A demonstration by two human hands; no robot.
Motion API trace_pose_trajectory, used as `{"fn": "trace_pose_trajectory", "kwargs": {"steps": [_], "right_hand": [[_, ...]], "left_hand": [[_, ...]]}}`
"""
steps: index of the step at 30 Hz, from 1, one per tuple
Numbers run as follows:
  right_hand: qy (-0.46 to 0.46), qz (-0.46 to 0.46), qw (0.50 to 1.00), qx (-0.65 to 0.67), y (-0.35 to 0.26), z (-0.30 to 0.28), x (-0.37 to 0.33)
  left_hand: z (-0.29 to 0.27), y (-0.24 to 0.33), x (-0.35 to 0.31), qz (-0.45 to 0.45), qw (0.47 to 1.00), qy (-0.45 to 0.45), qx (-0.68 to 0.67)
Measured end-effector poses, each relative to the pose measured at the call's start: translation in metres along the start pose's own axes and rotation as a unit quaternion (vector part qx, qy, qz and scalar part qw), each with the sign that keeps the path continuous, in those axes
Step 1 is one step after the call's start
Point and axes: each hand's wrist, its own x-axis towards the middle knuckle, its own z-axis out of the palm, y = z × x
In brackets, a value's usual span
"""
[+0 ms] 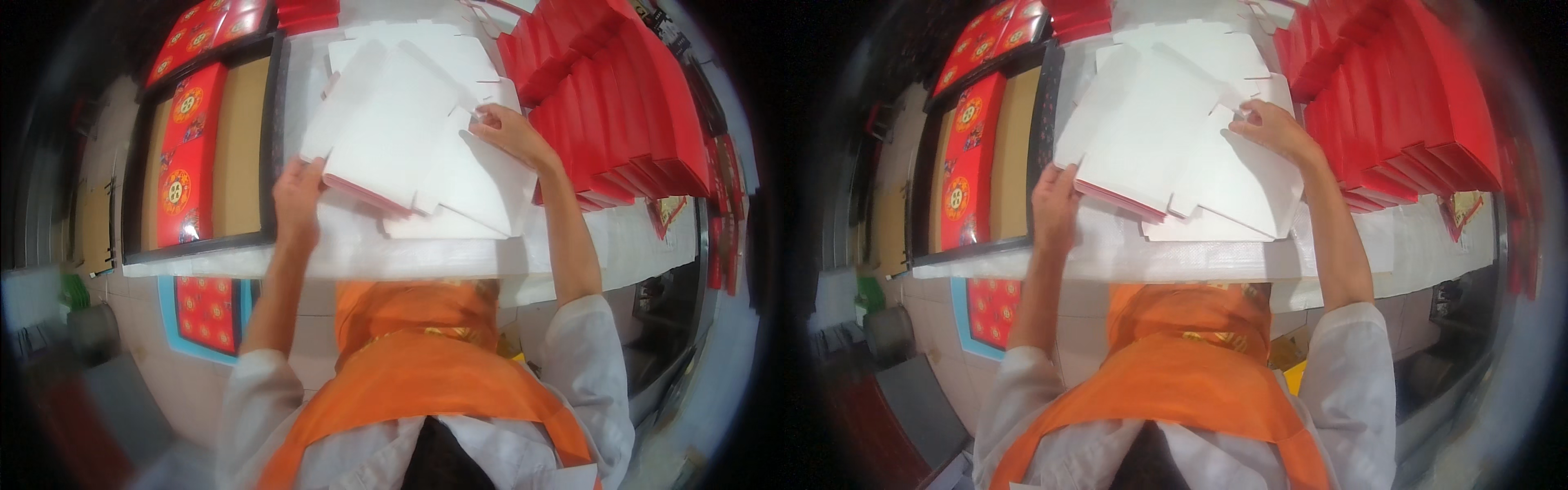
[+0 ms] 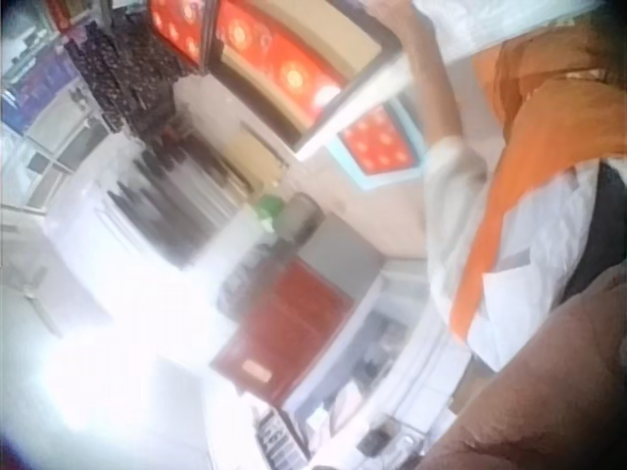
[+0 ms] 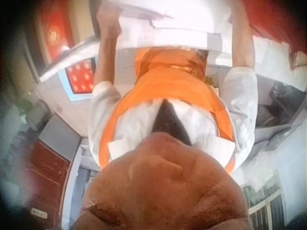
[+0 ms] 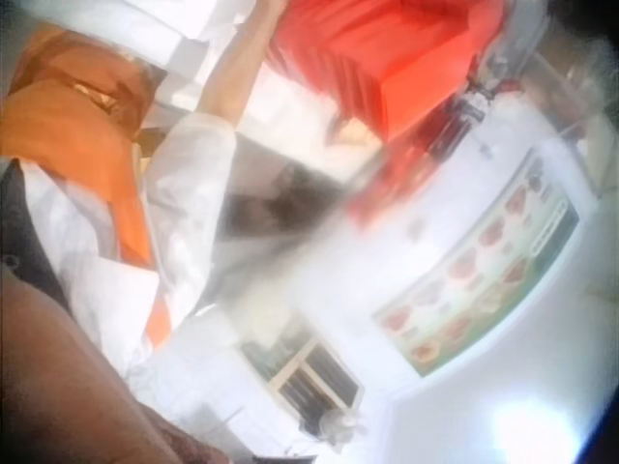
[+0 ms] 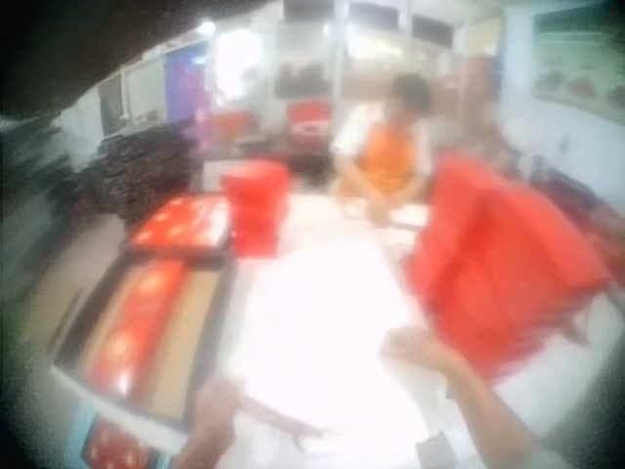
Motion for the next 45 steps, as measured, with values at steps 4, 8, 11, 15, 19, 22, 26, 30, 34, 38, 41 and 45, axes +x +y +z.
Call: {"fn": "trace_pose_trajectory", "kwargs": {"steps": [4, 8, 11, 15, 19, 22, 26, 30, 34, 38, 41, 45], "right_hand": [[0.07, -0.051, 0.977, 0.195, -0.017, -0.003, -0.003], [0.085, -0.121, 0.95, 0.275, -0.024, -0.017, 0.008], [0.05, -0.084, 0.938, 0.333, -0.025, -0.023, 0.007], [0.027, -0.037, 0.941, 0.336, -0.036, -0.014, 0.002], [0.053, -0.038, 0.899, 0.434, -0.04, -0.004, -0.005], [0.127, -0.018, 0.843, 0.522, -0.029, 0.011, -0.004], [0.158, 0.035, 0.758, 0.632, -0.016, 0.049, -0.026], [0.049, 0.109, 0.715, 0.689, -0.03, 0.093, -0.087], [-0.116, 0.197, 0.846, 0.481, -0.024, 0.09, -0.134], [-0.091, 0.018, 0.975, 0.203, -0.007, 0.048, -0.159], [0.263, -0.069, 0.962, 0.04, 0.009, 0.037, -0.13], [0.295, -0.034, 0.955, 0.015, 0.038, 0.053, -0.091]], "left_hand": [[0.0, 0.035, 0.015, 0.076, 0.992, -0.067, 0.072], [0.004, 0.063, 0.033, 0.092, 0.987, -0.111, 0.078], [0.012, 0.082, 0.038, 0.081, 0.986, -0.137, 0.045], [0.01, 0.073, 0.043, 0.047, 0.994, -0.096, 0.028], [0.01, 0.06, 0.049, 0.02, 0.995, -0.015, -0.092], [0.013, 0.052, 0.029, 0.087, 0.995, 0.036, -0.042], [-0.001, 0.012, -0.009, 0.127, 0.989, 0.051, 0.064], [-0.004, -0.012, -0.036, 0.024, 0.996, 0.089, 0.012], [-0.017, -0.027, -0.03, -0.03, 0.994, 0.068, 0.077], [-0.029, -0.036, -0.014, 0.113, 0.96, 0.046, 0.25], [-0.03, -0.039, -0.001, 0.212, 0.893, 0.089, 0.387], [-0.027, -0.047, 0.007, 0.327, 0.752, 0.11, 0.562]]}}
